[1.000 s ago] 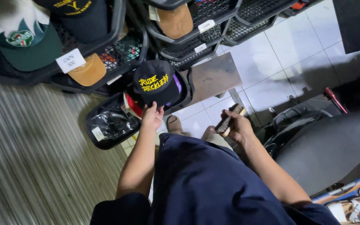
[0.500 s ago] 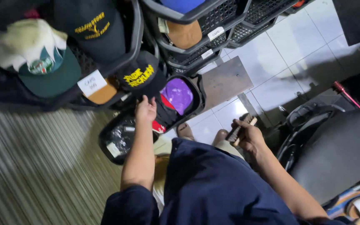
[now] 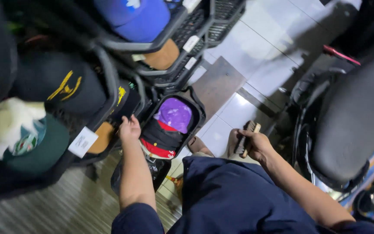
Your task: The person is cleaning dust and lint off various baseball caps using a hand brush, picking them from a storage rack and returning them after cleaning.
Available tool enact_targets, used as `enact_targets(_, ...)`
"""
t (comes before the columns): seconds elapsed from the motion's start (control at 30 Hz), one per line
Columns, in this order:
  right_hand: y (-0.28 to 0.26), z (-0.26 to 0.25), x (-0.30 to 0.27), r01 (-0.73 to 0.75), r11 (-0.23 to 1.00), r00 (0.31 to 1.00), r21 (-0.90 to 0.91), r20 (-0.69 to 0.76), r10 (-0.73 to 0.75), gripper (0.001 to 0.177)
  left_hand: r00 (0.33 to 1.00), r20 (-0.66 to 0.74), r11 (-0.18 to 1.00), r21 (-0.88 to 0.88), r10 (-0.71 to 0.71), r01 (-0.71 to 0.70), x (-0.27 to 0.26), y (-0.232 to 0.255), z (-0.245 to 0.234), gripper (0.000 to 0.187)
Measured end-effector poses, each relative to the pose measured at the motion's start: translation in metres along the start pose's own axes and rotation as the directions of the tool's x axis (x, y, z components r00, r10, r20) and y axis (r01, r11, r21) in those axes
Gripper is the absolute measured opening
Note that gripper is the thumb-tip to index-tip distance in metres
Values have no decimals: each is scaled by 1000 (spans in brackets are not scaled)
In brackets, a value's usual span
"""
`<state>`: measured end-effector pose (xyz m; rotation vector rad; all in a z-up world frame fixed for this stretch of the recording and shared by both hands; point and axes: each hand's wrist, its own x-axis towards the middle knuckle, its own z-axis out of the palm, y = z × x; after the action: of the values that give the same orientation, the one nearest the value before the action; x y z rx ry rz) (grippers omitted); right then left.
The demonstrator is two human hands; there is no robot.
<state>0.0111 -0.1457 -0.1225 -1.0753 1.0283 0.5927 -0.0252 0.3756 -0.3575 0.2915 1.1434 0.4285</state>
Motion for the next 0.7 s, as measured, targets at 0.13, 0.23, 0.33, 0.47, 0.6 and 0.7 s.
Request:
enact_targets(0.13, 4, -12, 16, 8, 1000, 1000, 14, 12, -8, 36, 998, 45, 999, 5, -33, 33, -2, 3, -5, 38)
enact_targets(0.23, 9, -18, 34, 6, 999, 1000, 33, 18, -7, 37, 999, 44, 999, 17, -31, 30, -19, -3, -4, 31)
enact_targets(0.33, 13, -23, 52, -16, 999, 999, 33, 47, 15, 41, 996, 91, 999, -34, -23, 26, -20, -46, -32, 16)
enact_targets(0.47, -3, -3, 42, -38, 996, 993, -81, 108, 47, 45, 977, 208, 997, -61, -42, 56, -127, -121, -19, 24)
enact_targets(0.6, -9, 15, 44, 6, 989, 971, -148, 236, 30, 43, 985, 90, 987, 76, -146, 140, -175, -214, -5, 23)
enact_targets(0.7, -3, 10, 71, 12, 973, 950, -232, 307, 62, 43, 958, 96, 953, 165, -270, 252, -210, -263, 21, 24)
